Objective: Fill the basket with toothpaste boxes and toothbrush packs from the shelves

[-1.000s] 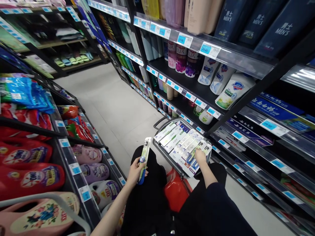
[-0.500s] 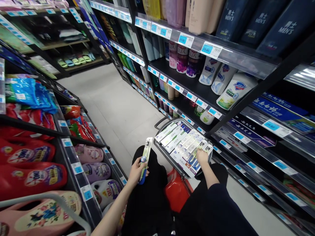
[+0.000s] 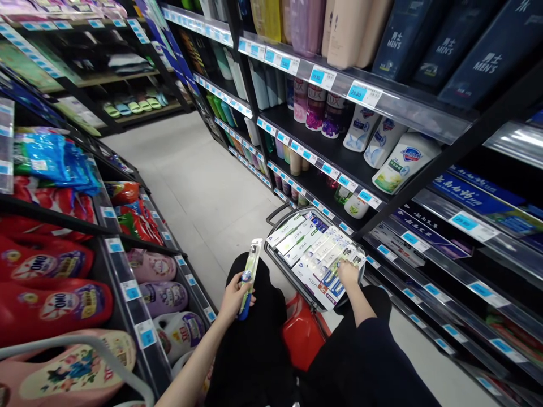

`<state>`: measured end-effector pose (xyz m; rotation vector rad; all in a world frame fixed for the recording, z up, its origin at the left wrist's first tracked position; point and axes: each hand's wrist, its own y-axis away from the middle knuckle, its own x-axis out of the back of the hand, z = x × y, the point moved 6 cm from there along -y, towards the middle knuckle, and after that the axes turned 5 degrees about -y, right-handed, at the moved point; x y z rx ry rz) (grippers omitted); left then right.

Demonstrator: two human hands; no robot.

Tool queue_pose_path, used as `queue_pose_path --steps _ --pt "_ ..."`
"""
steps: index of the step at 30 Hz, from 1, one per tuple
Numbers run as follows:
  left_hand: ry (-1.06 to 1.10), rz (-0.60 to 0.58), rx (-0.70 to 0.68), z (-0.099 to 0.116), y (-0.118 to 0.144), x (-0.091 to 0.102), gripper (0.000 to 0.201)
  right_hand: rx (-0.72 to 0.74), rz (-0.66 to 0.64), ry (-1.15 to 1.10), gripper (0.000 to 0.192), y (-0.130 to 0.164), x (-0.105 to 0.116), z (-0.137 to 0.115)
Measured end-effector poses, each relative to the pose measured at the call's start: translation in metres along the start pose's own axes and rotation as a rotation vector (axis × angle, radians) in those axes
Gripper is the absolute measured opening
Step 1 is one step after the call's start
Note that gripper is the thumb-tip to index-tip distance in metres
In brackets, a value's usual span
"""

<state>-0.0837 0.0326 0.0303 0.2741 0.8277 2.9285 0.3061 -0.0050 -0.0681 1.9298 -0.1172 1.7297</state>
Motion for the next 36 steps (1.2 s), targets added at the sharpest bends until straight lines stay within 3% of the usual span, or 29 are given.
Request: queue_pose_path --steps 7,12,20,27,36 --pt "0.003 0.004 -0.002 0.001 0.001 0.001 0.047 -0.078 0.008 -0.037 0.035 0.004 0.020 0.028" --pt "0.013 -0.008 -0.012 0.000 0.000 0.000 0.047 -0.122 -0.113 -0.046 0.042 0.008 0.015 0.052" --pt "-0.004 0.005 -0.017 -0.001 -0.001 0.000 0.047 -0.020 -0.186 -0.085 0.033 0.014 -0.005 0.042" --pt "-0.008 -0.003 -0.019 -0.003 -0.001 0.000 0.048 -0.010 -0.179 -0.091 0.028 0.009 -0.004 0.038" --pt "-0.011 0.023 -0.001 0.003 0.000 0.000 0.049 -0.051 -0.145 -0.181 0.036 0.019 0.000 0.036"
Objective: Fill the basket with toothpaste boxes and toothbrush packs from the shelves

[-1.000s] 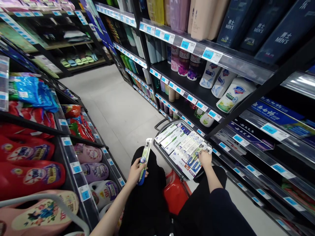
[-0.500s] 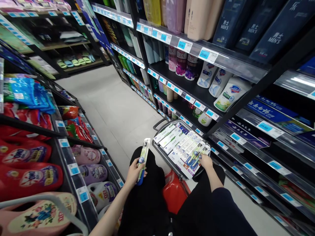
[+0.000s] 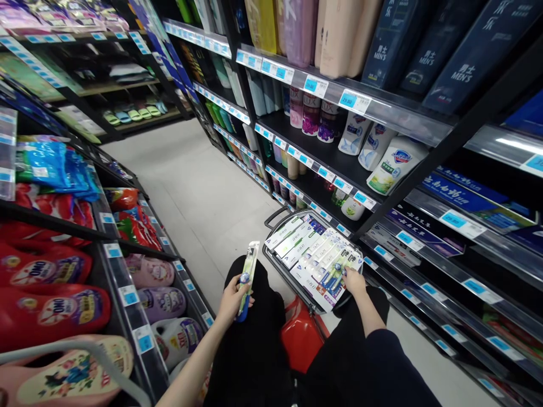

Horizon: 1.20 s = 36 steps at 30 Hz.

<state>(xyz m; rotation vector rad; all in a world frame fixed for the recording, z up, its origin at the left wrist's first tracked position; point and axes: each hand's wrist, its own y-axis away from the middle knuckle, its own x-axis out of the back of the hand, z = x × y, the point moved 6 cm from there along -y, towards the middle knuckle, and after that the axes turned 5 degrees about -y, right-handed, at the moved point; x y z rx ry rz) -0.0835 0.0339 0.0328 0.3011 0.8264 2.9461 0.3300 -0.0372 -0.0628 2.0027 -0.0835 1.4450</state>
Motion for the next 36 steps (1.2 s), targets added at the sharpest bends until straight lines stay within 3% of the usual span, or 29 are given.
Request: queue_pose_path --steps 4,9,14,18,21,24,29,32,36 --pt "0.131 -0.021 0.103 0.009 0.005 -0.007 0.047 -0.111 0.097 -0.059 0.045 0.013 0.017 0.009" --pt "0.419 -0.416 0.090 0.053 0.042 -0.056 0.049 -0.205 0.258 -0.309 0.045 0.046 0.032 0.047" --pt "0.472 -0.697 0.120 0.090 0.085 -0.102 0.047 -0.223 0.345 -0.564 0.043 0.109 0.005 0.082" --pt "0.426 -0.845 0.191 0.096 0.107 -0.127 0.040 -0.140 0.379 -0.704 0.043 0.158 -0.014 0.068" --pt "0.380 -0.937 0.225 0.092 0.120 -0.142 0.041 -0.089 0.319 -0.926 0.043 0.178 -0.011 0.042" --pt "0.200 -0.915 0.150 0.083 0.125 -0.152 0.041 -0.050 0.294 -1.222 0.044 0.191 0.013 0.010" --pt "-0.386 -0.671 -0.261 0.076 0.134 -0.162 0.037 0.151 0.166 -1.555 0.039 0.208 0.057 -0.051" --pt "-0.532 -0.671 -0.324 0.065 0.146 -0.172 0.038 0.183 0.100 -1.590 0.037 0.212 0.062 -0.071" --pt "-0.532 -0.629 -0.390 0.057 0.152 -0.174 0.043 0.155 0.086 -1.608 0.037 0.212 0.053 -0.075"
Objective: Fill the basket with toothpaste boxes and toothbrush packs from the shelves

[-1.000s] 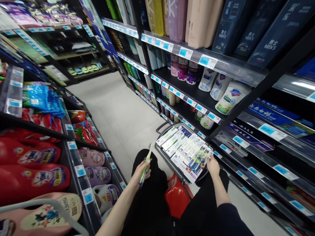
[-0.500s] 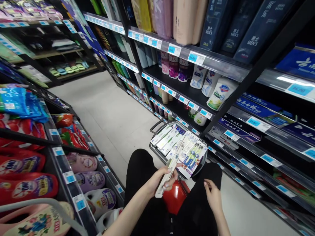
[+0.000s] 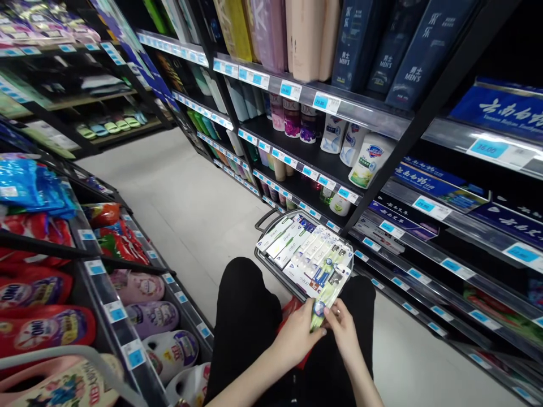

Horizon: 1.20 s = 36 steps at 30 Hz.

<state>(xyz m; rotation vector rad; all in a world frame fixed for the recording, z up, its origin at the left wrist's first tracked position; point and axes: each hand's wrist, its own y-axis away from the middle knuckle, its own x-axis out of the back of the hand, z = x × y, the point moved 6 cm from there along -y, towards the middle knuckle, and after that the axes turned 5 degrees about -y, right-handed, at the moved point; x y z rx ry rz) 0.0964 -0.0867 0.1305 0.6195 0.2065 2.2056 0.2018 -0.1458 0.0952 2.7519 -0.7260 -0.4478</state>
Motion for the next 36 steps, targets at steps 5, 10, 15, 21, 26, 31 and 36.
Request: queue_pose_path --steps 5,10,15,21,26,31,36 --pt "0.029 0.093 -0.021 -0.006 0.005 0.001 0.056 -0.008 -0.042 0.019 0.037 0.002 0.003 0.004" --pt "0.406 0.035 0.134 -0.037 -0.013 -0.002 0.047 0.033 0.147 0.505 0.039 -0.006 0.049 0.021" --pt "0.572 0.095 0.230 -0.079 -0.072 0.035 0.054 0.105 0.466 1.264 0.040 -0.012 0.092 0.057" --pt "0.127 0.240 0.249 -0.104 -0.162 0.077 0.025 0.087 0.509 1.499 0.035 -0.017 0.088 0.074" --pt "-0.083 0.283 0.362 -0.123 -0.207 0.060 0.008 0.111 0.526 1.479 0.033 -0.017 0.096 0.078" --pt "-0.223 0.286 0.474 -0.141 -0.231 0.049 0.017 0.148 0.548 1.410 0.033 -0.014 0.113 0.089" --pt "-0.321 0.241 0.513 -0.152 -0.249 0.048 0.022 0.176 0.573 1.365 0.033 -0.010 0.125 0.095"
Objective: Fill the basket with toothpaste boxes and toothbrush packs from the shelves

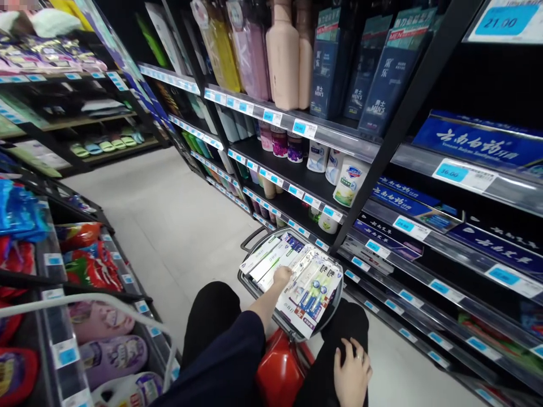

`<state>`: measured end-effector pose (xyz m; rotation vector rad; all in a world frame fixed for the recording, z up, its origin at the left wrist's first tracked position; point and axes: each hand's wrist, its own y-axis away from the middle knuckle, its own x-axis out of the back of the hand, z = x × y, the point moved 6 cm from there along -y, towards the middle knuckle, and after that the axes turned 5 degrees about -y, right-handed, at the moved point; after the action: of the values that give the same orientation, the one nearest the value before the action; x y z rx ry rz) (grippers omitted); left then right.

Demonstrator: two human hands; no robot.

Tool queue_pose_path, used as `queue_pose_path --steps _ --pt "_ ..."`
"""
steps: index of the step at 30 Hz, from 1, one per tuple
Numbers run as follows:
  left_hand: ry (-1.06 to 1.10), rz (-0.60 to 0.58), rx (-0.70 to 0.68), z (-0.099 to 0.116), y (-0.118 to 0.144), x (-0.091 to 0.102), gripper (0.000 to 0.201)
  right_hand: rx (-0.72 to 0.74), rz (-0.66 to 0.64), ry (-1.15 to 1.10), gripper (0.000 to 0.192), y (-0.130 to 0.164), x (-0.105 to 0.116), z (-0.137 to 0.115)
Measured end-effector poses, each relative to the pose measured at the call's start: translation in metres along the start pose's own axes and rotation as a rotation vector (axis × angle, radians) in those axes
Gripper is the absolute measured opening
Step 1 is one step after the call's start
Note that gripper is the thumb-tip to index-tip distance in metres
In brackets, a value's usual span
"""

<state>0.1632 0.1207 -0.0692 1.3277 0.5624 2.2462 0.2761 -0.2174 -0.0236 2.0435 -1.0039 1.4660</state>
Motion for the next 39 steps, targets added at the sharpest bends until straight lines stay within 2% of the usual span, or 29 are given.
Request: queue_pose_path --steps 8,17,28,30,33,36,39 --pt "-0.153 -0.041 -0.071 0.003 -0.011 -0.010 0.022 -0.011 -0.007 -0.021 0.032 -0.004 0.001 -0.001" --pt "-0.280 -0.012 -0.146 0.012 -0.012 -0.010 0.026 -0.036 -0.023 -0.006 0.032 -0.006 0.002 0.000" --pt "-0.415 0.005 -0.124 0.016 -0.007 -0.007 0.019 -0.032 -0.009 0.005 0.031 -0.006 0.001 0.000" --pt "-0.444 0.031 -0.168 0.020 -0.005 -0.007 0.028 -0.028 -0.008 0.005 0.031 -0.006 0.001 0.000" --pt "-0.488 0.046 -0.345 0.035 -0.002 -0.010 0.046 -0.024 -0.006 0.001 0.031 -0.006 0.001 0.000" --pt "-0.541 -0.030 -0.503 0.050 -0.002 -0.022 0.060 -0.031 -0.007 -0.004 0.031 -0.006 0.001 0.000" --pt "-0.587 -0.107 -0.529 0.055 -0.005 -0.034 0.074 -0.041 -0.010 -0.009 0.031 -0.007 0.001 0.000"
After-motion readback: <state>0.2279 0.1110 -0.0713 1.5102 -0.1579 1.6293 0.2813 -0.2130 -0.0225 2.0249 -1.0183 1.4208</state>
